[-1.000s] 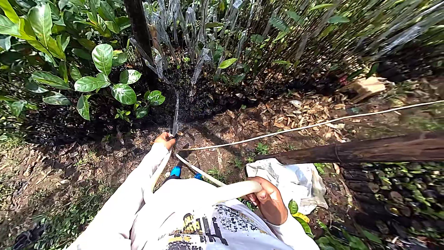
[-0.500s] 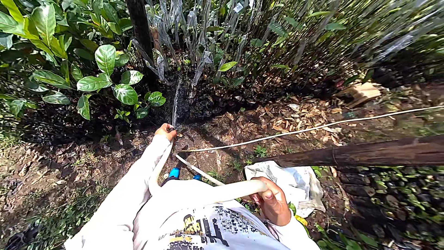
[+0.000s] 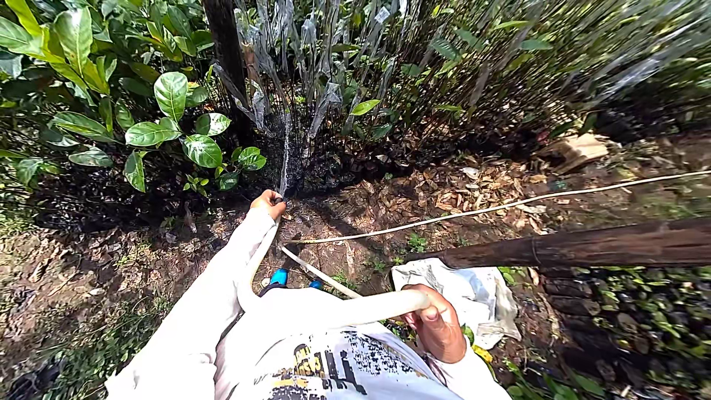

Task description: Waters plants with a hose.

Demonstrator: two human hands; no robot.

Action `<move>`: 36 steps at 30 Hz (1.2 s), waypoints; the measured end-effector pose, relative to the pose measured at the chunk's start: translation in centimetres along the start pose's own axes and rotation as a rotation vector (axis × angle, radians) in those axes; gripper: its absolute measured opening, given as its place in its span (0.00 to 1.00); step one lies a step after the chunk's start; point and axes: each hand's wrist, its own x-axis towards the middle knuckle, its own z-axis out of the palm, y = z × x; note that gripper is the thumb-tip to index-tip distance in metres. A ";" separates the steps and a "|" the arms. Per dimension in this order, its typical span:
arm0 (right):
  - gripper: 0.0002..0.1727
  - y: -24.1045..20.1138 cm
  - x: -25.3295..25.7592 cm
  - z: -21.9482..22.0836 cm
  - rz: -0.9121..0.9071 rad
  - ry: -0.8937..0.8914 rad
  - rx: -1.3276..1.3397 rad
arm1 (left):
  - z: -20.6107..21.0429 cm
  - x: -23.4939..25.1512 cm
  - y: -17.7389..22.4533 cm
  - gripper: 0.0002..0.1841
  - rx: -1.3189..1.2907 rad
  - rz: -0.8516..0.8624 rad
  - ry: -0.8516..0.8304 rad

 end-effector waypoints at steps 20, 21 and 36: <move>0.18 0.0 -0.3 -0.5 -0.003 0.024 0.002 | -0.1 0.1 0.1 0.18 -0.027 -0.036 0.085; 0.18 0.0 -0.3 -0.5 -0.003 0.024 0.006 | -0.1 0.0 0.1 0.19 -0.037 -0.040 0.095; 0.18 0.0 -0.1 -0.5 -0.004 0.027 0.010 | -0.6 0.2 -0.5 0.17 0.008 -0.055 0.104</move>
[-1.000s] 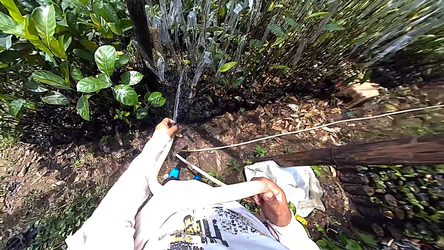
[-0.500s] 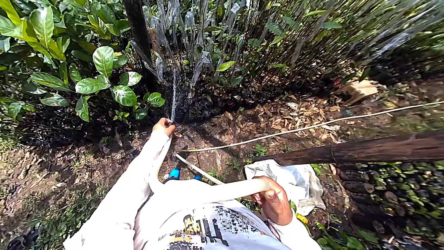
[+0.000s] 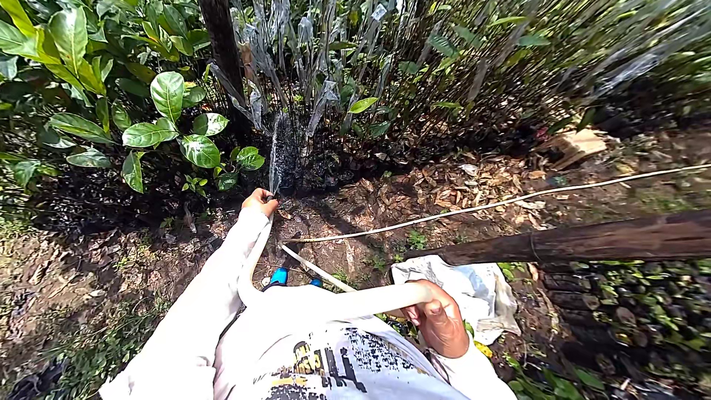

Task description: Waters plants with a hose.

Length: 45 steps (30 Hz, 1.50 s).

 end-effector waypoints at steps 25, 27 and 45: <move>0.17 0.3 -0.3 0.2 0.032 -0.026 0.023 | 2.0 -1.1 -1.5 0.17 0.028 -0.066 -0.183; 0.17 0.4 -0.4 0.3 0.035 -0.015 0.025 | 2.3 -1.3 -2.0 0.16 0.032 -0.081 -0.210; 0.18 0.6 -0.6 0.4 0.037 -0.035 0.029 | 4.4 -3.9 -3.6 0.15 -0.066 -0.130 -0.321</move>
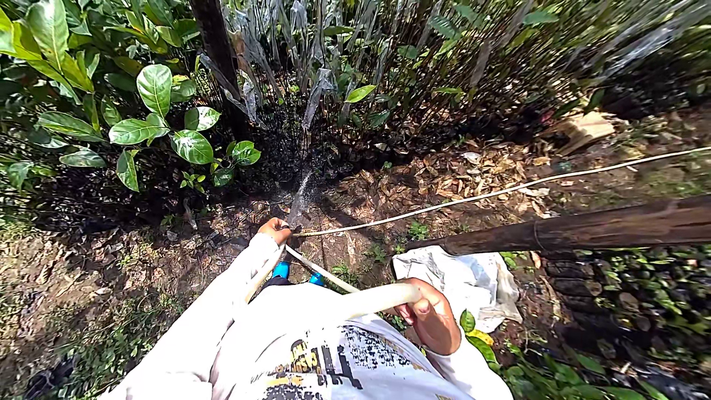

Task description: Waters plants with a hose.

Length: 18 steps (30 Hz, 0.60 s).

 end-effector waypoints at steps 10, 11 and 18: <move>0.17 -0.5 -0.2 -0.1 -0.015 -0.009 -0.002 | 1.2 -0.4 1.3 0.16 0.017 0.026 -0.059; 0.17 -0.5 -0.3 -0.2 -0.015 -0.005 -0.006 | 1.2 -0.2 1.4 0.16 0.014 0.033 -0.048; 0.17 -0.8 -0.6 -0.5 -0.025 0.036 -0.025 | 0.8 0.5 2.3 0.16 -0.013 0.048 0.041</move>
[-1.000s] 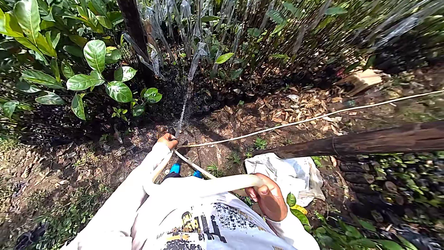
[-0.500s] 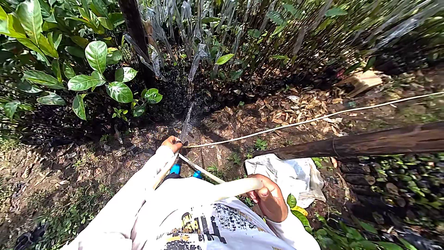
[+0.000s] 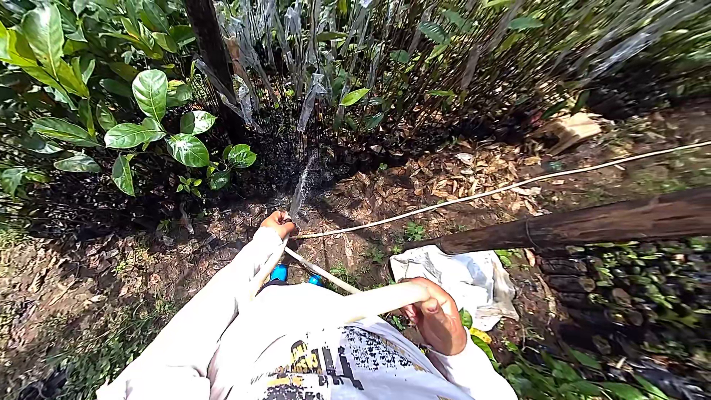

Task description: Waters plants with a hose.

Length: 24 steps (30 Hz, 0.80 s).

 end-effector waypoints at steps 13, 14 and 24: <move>0.18 -0.4 0.2 0.2 -0.020 -0.010 0.018 | 0.7 -0.9 2.2 0.15 0.011 0.033 -0.097; 0.18 -0.4 0.1 0.1 -0.021 -0.010 0.019 | 0.7 -0.9 2.3 0.15 0.007 0.033 -0.100; 0.19 -0.5 -0.1 0.0 -0.035 0.014 0.009 | 2.4 -1.0 1.9 0.15 0.042 0.022 -0.240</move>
